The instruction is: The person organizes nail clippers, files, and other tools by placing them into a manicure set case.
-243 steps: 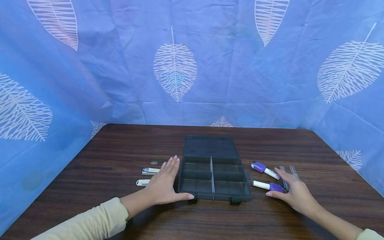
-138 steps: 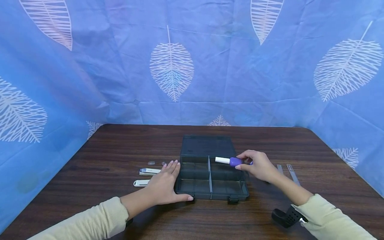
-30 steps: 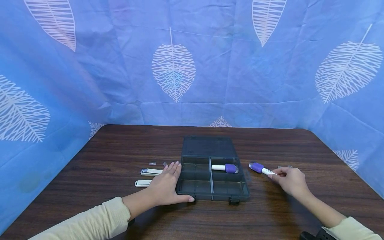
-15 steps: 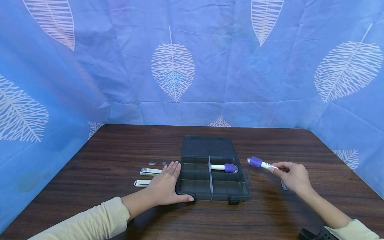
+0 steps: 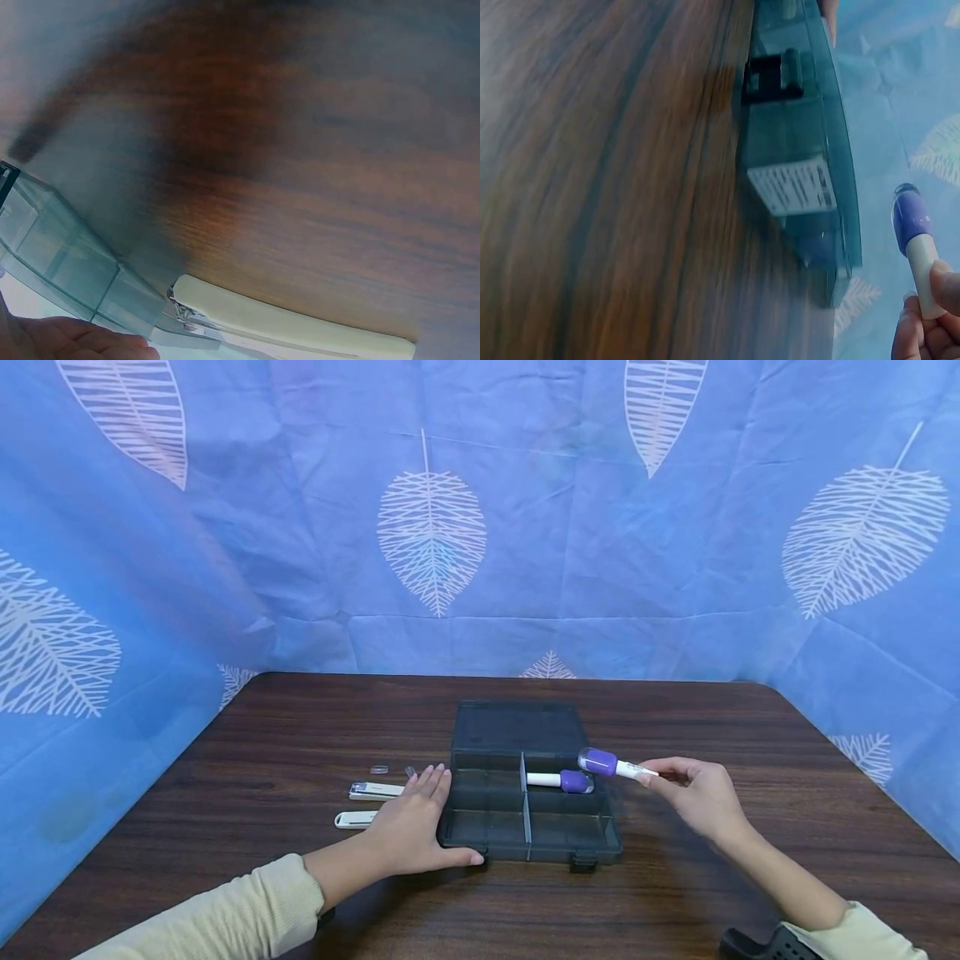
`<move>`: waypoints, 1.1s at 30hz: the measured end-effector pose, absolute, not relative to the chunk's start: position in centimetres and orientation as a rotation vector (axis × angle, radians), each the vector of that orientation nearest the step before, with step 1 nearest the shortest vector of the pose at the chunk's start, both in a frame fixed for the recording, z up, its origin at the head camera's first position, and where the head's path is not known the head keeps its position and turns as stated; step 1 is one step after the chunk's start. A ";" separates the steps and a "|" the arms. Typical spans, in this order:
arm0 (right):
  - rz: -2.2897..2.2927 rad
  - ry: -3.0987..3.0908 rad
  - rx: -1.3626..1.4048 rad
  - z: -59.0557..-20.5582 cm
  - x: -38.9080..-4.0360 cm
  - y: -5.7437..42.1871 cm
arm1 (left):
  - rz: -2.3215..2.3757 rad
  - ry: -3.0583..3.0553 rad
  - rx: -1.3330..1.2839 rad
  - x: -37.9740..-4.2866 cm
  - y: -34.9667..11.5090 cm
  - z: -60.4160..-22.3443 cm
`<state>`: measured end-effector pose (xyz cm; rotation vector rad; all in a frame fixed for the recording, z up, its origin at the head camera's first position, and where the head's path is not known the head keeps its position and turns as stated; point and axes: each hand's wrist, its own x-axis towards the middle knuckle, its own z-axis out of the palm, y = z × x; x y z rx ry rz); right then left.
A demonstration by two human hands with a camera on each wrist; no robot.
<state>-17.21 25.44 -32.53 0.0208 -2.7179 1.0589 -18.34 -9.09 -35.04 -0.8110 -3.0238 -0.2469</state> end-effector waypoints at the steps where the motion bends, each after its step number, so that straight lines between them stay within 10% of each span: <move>1: 1.070 -2.719 0.030 -32.6 -17.3 25.2 | -0.247 -3.024 -0.811 -18.3 -9.1 -35.0; 33: 0.761 -2.800 0.853 -32.8 -21.2 20.9 | -0.243 -3.039 -0.812 -18.5 -9.2 -34.7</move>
